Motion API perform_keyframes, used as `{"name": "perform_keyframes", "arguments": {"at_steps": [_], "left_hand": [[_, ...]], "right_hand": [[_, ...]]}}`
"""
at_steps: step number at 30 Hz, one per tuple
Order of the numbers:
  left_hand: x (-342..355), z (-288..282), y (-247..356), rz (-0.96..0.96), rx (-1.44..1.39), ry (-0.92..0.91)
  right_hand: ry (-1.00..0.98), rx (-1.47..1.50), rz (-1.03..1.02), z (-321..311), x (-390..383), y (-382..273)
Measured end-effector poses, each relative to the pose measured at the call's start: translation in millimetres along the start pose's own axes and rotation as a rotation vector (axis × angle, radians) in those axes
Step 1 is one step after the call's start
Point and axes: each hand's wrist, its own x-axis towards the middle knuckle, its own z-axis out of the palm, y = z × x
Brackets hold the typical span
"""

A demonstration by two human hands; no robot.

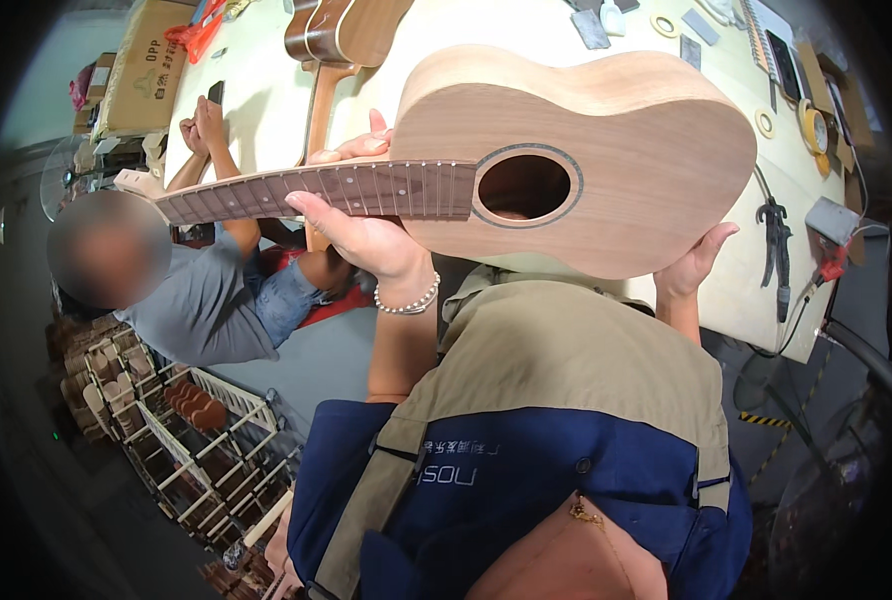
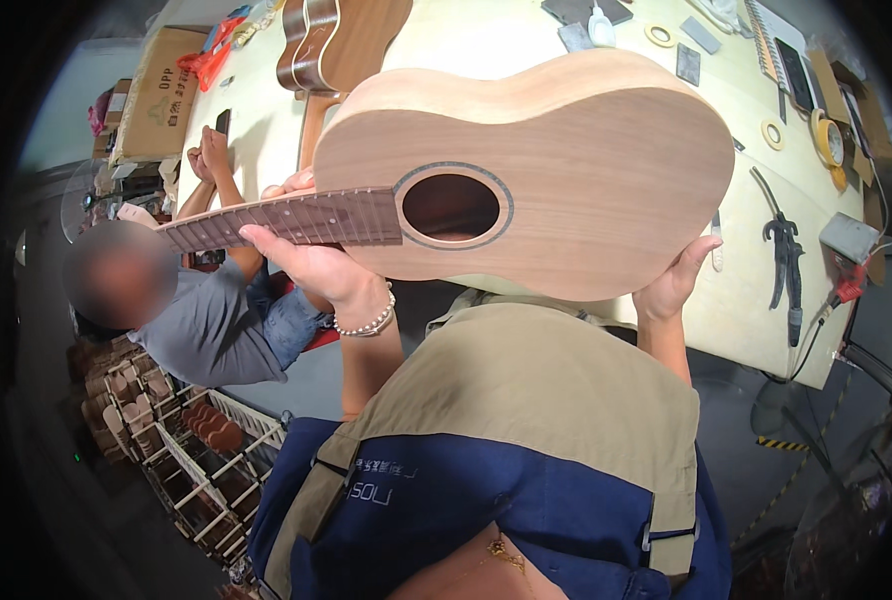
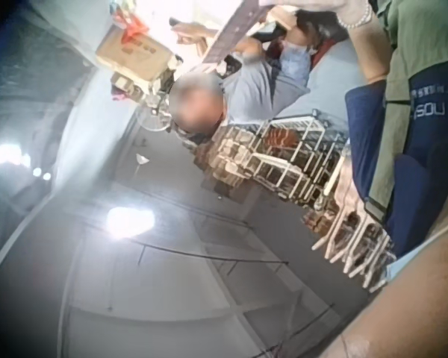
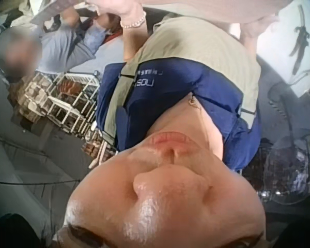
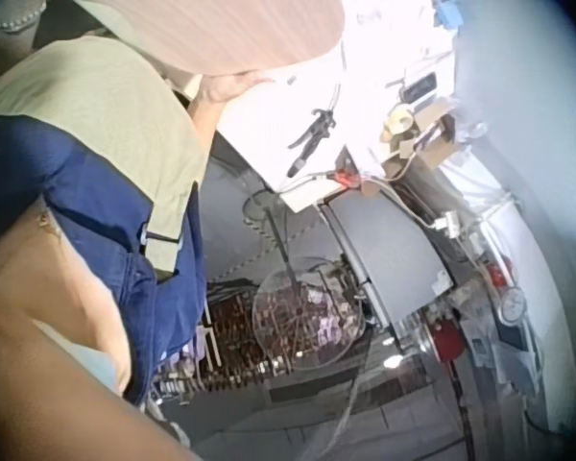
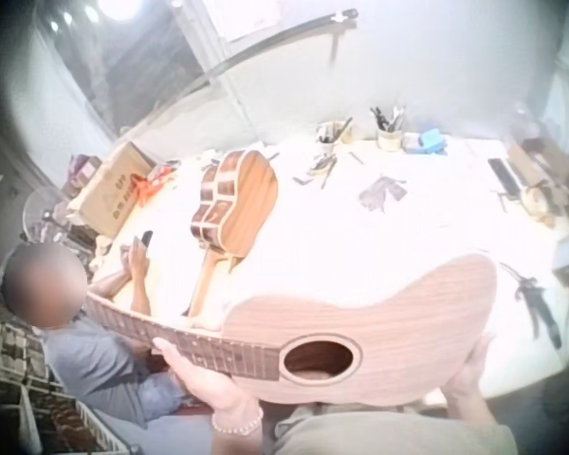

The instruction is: The person sands various parts of unfinished acoustic guitars, including the body, neck, and headstock, using sandpaper. They handle multiple guitar bodies and necks, sanding edges and surfaces, then place the finished pieces onto a drying rack.

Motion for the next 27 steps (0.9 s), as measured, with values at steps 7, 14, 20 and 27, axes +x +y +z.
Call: {"name": "perform_keyframes", "arguments": {"at_steps": [7, 14, 20, 27], "left_hand": [[-2, -3, -6, -0.009, 0.016, 0.025], [9, -15, -8, -0.242, 0.004, 0.212], [14, -7, -12, -0.318, 0.119, 0.204], [25, -12, -14, -0.561, 0.025, 0.223]], "right_hand": [[-0.069, 0.074, 0.001, -4, 1, -1], [-0.063, 0.087, 0.036, 45, 3, -36], [-0.231, -0.080, 0.084, 49, 6, -56], [-0.183, -0.274, 0.165, 38, 10, -60]]}}
